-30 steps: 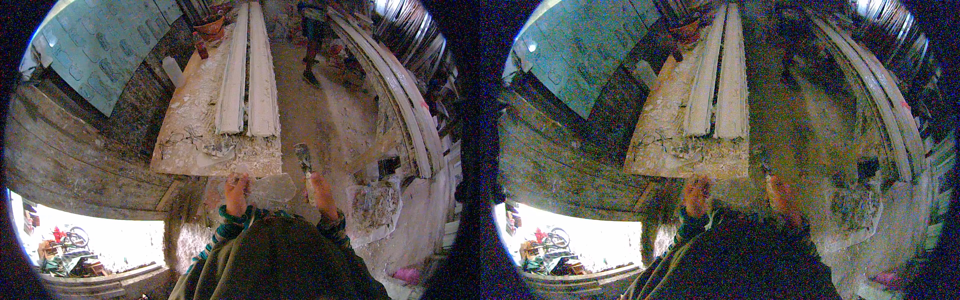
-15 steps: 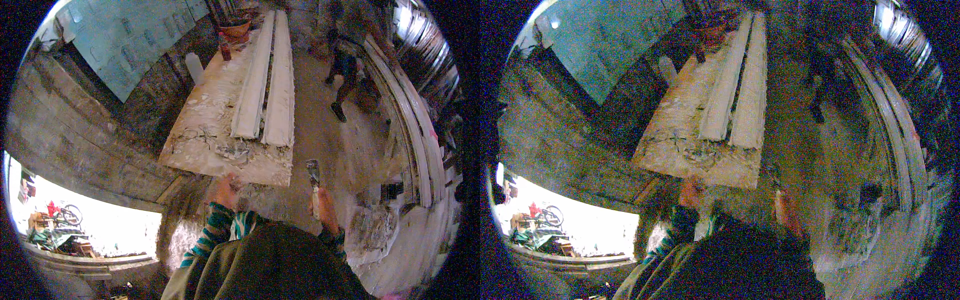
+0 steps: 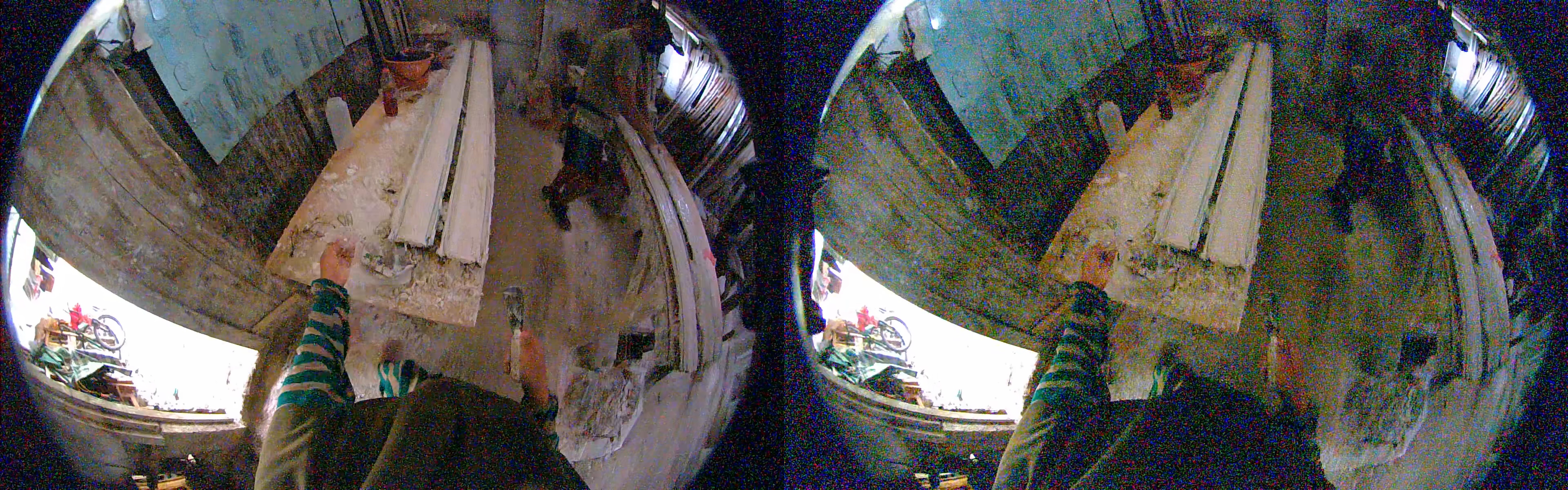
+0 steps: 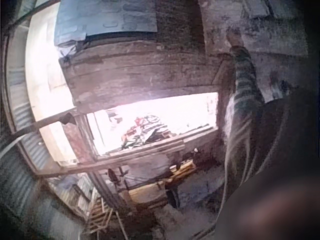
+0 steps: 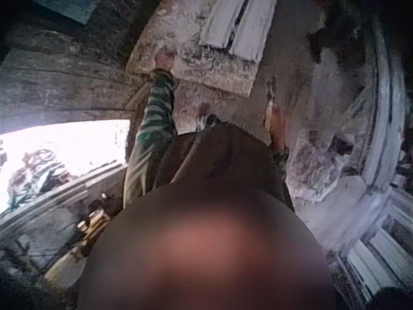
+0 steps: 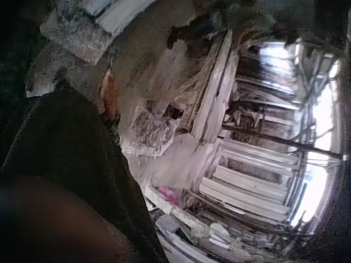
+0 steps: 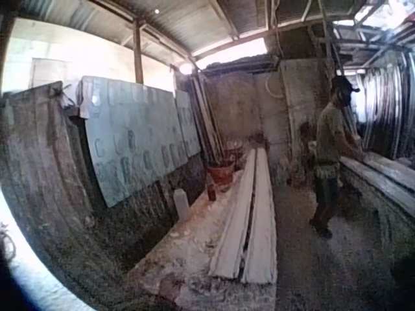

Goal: The person uses a scraper to remove dried residue from a wooden workbench. They repeatedly scrape the surface, lifting off flakes and debris, and occasionally wipe the area with their hand.

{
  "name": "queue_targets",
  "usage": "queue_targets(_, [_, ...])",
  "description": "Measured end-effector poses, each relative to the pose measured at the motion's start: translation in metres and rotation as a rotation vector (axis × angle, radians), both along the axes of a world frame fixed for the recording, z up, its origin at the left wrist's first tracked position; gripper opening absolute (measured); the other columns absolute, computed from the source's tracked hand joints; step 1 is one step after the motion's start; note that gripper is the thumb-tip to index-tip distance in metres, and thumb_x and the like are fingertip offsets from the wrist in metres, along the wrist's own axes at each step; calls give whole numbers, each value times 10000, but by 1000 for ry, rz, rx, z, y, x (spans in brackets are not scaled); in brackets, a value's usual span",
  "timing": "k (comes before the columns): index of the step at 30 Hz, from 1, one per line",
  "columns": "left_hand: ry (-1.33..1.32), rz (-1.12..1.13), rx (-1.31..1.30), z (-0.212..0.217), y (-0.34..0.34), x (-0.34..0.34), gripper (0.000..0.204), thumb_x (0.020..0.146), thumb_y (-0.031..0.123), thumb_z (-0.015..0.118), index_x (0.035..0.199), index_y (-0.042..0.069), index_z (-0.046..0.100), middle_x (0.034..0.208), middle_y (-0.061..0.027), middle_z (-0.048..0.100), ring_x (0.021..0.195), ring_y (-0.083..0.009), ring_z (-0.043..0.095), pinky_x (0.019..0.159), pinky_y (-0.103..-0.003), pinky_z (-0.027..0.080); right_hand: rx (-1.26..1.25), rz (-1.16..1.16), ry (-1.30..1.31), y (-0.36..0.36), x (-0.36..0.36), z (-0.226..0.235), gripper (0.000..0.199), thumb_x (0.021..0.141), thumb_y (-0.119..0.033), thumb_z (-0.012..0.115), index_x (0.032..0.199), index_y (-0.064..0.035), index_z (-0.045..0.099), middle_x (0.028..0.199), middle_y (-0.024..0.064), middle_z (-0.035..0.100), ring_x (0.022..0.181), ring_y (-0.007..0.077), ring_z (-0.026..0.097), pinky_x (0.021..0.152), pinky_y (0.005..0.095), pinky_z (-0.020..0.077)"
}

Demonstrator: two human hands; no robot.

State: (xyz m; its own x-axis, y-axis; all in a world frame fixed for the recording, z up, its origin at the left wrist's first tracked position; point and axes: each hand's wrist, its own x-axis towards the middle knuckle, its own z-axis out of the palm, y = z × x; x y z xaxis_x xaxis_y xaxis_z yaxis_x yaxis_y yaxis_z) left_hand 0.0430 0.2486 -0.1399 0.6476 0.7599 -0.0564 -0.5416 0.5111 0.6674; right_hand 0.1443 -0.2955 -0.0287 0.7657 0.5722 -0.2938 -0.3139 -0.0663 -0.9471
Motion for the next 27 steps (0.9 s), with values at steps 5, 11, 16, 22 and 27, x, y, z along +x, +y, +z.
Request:
queue_targets(5, [494, 81, 598, -30, 20, 6, 173, 920, 203, 522, 1028, 76, 569, 1011, -51, 607, 899, -222, 577, 758, -339, 525, 3, -120, 85, -4, 0, -22, 367, 956, -453, 433, 925, -100, 530, 596, 42, 543, 429, 172, 521, 376, 311, 424])
queue_targets(11, [-324, -265, -85, -17, -49, -44, 306, 931, 281, 488, 1184, 118, 542, 1244, -62, 554, 1120, -250, 512, 922, -426, 442, -292, 149, -123, 2, 6, -26, 316, 952, -368, 452, 1021, -77, 554, 678, 58, 591, 529, 196, 576, 455, 336, 458])
queue_targets(16, [92, 57, -201, -82, -126, -173, 339, 941, 355, 465, 1225, 182, 533, 1321, -43, 497, 1162, -255, 479, 976, -446, 388, -437, 447, -462, 42, -5, 2, 298, 921, -237, 537, 1162, -62, 521, 840, 111, 642, 702, 260, 623, 614, 371, 495])
queue_targets(22, [265, 576, -837, -117, -289, -370, 437, 919, 432, 470, 1288, 197, 473, 1328, -45, 480, 1185, -258, 466, 985, -464, 389, -207, 560, -773, 157, -1, 24, 547, 867, -180, 604, 1358, -60, 394, 1168, 229, 574, 1066, 366, 564, 927, 408, 442])
queue_targets(27, [-355, 696, -763, 2, -374, -412, 601, 910, 544, 388, 1377, 165, 385, 1431, -89, 400, 1266, -316, 413, 1053, -540, 310, -201, 729, -1381, 335, 18, -8, 592, 863, -193, 596, 1373, -2, 364, 1296, 266, 478, 1198, 394, 463, 1019, 445, 370])
